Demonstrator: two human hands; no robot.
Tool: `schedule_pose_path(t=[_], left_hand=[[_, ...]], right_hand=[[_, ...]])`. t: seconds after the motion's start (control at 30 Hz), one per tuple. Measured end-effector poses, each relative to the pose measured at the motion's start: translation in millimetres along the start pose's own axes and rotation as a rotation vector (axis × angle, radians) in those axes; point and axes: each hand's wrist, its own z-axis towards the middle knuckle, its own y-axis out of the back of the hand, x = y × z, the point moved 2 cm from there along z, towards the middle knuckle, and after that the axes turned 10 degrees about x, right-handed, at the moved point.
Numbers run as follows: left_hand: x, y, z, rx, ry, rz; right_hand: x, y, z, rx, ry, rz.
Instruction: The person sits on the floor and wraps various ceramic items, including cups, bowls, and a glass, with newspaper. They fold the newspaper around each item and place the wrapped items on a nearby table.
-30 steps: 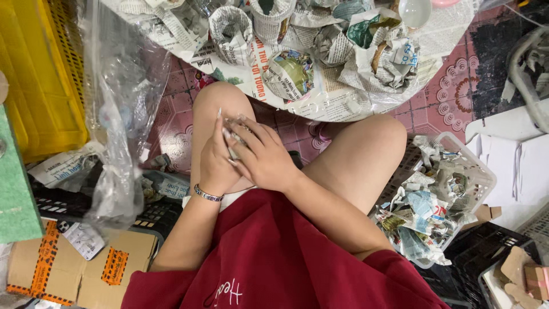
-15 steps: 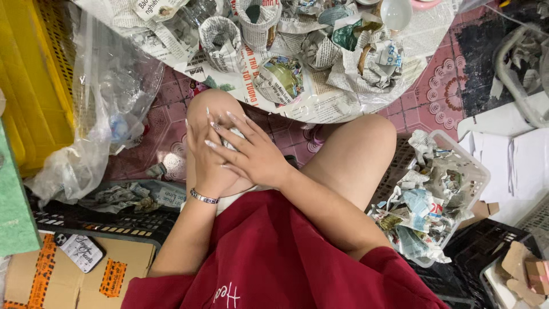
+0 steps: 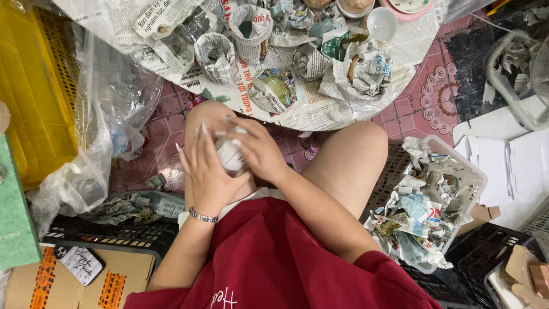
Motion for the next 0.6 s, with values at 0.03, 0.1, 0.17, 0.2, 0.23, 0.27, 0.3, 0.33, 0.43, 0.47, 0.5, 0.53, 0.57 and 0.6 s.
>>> schedule_pose_path(t=[0.03,0.1,0.17,0.2,0.23,0.27,0.3,0.33,0.43,0.47,0.5,0.53,0.57,0.6], left_hand=[[-2,0,1,0.039,0.005,0.047],[-5,-2,3,0.059,-0.016,0.082],[-8,-5,8,0.016,-0.072,0.057],[-8,-7,10,0.005,-0.080,0.038],[-9,-10,13,-0.006,-0.088,0.018],[-11,-13,15,-0.016,-0.095,-0.002],[-12,-17,19,-0.009,-0.102,-0.008],[-15,-22,24,-0.001,-0.108,-0.014],[-23,-37,41,0.068,-0.128,0.047],[-26,-40,48,0.097,-0.134,0.081],[-28,-42,53,0.136,-0.138,0.024],[-31,-44,59,0.174,-0.142,-0.032],[-34,-44,66,0.210,-0.148,-0.091],[-38,-42,71,0.194,-0.205,-0.044]], right_hand=[[-7,3,0,0.006,-0.029,0.099],[-20,7,-1,0.021,-0.087,0.298],[-27,7,-4,0.053,-0.053,0.293],[-31,7,-6,0.069,-0.035,0.289],[-36,6,-9,0.043,-0.044,0.295],[-40,4,-12,0.017,-0.052,0.301],[-44,1,-16,-0.012,-0.061,0.307],[-51,-3,-19,-0.073,-0.144,0.406],[-71,-14,-27,-0.254,-0.364,0.689],[-77,-14,-30,-0.309,-0.407,0.774],[-82,-13,-33,-0.366,-0.450,0.859],[-85,-9,-34,-0.346,-0.424,0.803],[-90,1,-35,-0.326,-0.397,0.743],[-92,11,-36,-0.306,-0.371,0.682]])
